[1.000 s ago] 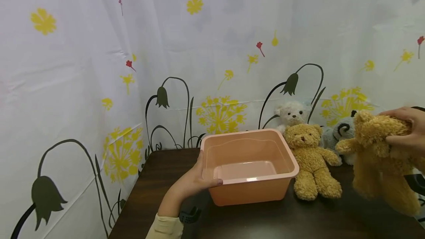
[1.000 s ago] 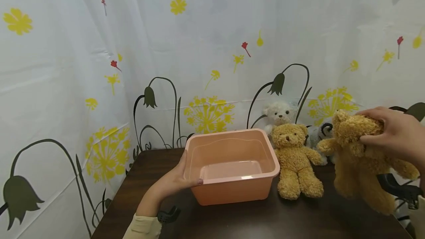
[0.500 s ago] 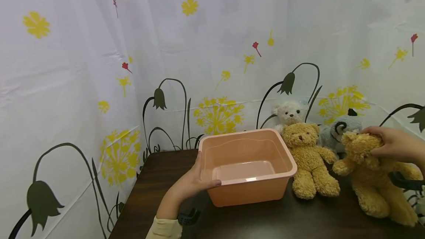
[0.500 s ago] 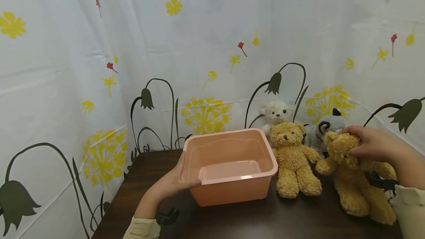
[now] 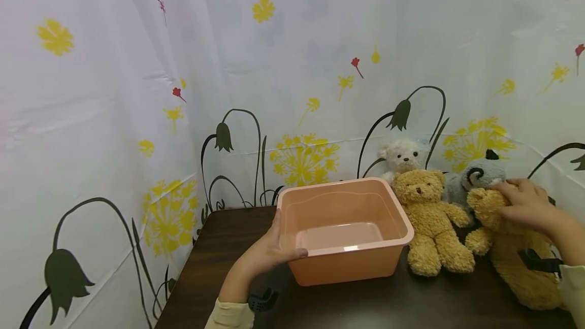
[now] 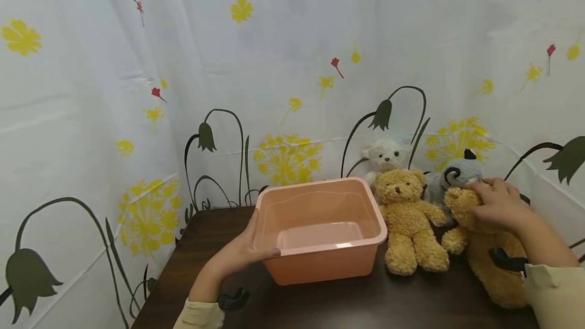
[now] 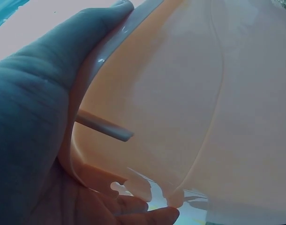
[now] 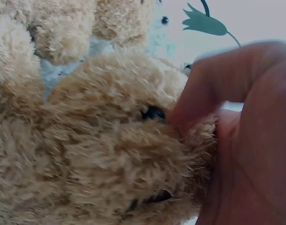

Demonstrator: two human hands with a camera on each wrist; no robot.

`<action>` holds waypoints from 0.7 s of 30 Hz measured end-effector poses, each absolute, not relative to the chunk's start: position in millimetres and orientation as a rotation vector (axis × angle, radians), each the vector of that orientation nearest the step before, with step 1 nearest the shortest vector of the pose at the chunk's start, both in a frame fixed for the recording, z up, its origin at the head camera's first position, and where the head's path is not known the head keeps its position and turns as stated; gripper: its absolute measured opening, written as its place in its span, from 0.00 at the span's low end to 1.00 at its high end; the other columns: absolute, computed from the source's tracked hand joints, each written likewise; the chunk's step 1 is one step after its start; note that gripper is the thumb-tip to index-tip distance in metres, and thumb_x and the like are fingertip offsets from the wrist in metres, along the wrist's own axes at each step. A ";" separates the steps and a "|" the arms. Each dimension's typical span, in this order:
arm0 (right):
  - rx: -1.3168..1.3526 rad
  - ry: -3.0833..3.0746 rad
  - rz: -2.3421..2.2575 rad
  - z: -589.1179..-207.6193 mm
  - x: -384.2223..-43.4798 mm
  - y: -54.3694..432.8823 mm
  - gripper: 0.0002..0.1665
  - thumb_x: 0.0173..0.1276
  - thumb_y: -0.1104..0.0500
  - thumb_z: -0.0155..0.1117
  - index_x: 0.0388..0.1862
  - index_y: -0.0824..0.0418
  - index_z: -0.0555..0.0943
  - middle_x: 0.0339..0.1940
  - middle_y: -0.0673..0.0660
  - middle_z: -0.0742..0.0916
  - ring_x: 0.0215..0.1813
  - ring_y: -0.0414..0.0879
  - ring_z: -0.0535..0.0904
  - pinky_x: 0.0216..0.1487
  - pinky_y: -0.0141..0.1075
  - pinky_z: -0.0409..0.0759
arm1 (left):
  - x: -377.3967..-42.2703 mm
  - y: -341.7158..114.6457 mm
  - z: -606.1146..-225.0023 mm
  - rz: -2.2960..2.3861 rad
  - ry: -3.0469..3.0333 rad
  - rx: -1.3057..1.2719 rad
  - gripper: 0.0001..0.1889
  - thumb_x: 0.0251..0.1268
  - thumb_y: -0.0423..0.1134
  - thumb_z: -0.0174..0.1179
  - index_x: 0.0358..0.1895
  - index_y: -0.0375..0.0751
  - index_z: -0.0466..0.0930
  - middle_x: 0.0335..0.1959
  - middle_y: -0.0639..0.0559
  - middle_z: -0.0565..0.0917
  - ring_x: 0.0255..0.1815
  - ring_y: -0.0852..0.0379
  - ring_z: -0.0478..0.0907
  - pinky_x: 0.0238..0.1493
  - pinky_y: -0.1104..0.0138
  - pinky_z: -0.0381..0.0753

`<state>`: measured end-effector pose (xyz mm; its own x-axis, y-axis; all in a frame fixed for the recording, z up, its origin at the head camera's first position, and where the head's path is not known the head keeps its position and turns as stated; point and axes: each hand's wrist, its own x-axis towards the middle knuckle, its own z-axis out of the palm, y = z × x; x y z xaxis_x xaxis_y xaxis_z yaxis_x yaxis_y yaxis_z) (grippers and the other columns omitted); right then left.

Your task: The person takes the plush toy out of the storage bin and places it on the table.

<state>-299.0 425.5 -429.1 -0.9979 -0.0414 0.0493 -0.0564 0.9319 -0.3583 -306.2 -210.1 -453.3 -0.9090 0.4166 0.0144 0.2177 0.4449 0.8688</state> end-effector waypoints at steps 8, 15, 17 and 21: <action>-0.094 -2.925 0.529 -451.3 -300.8 421.6 0.71 0.58 0.45 0.86 0.78 0.85 0.52 0.70 0.97 0.55 0.68 0.93 0.54 0.63 0.81 0.60 | -305.2 -207.2 -455.3 1.415 2.514 0.492 0.77 0.58 0.62 0.80 0.91 0.55 0.21 0.93 0.42 0.34 0.87 0.37 0.59 0.81 0.41 0.67; -0.207 -2.871 0.541 -453.7 -294.8 414.7 0.62 0.58 0.57 0.85 0.74 0.86 0.55 0.69 0.96 0.54 0.56 0.94 0.63 0.49 0.75 0.72 | -304.2 -207.2 -452.9 1.433 2.501 0.508 0.77 0.58 0.61 0.81 0.91 0.56 0.21 0.93 0.41 0.35 0.85 0.37 0.62 0.80 0.41 0.69; -0.238 -2.877 0.559 -451.4 -292.5 413.4 0.60 0.59 0.57 0.84 0.74 0.85 0.56 0.68 0.95 0.54 0.53 0.93 0.65 0.45 0.73 0.73 | -304.2 -207.4 -452.1 1.447 2.494 0.514 0.76 0.58 0.61 0.81 0.91 0.56 0.21 0.93 0.41 0.36 0.84 0.38 0.64 0.79 0.42 0.70; -0.174 -2.951 0.549 -449.7 -292.6 416.1 0.61 0.59 0.55 0.84 0.74 0.85 0.56 0.63 0.94 0.58 0.51 0.91 0.70 0.45 0.72 0.77 | -305.0 -207.8 -451.0 1.477 2.477 0.537 0.76 0.59 0.58 0.81 0.91 0.58 0.21 0.93 0.41 0.38 0.81 0.42 0.67 0.77 0.43 0.73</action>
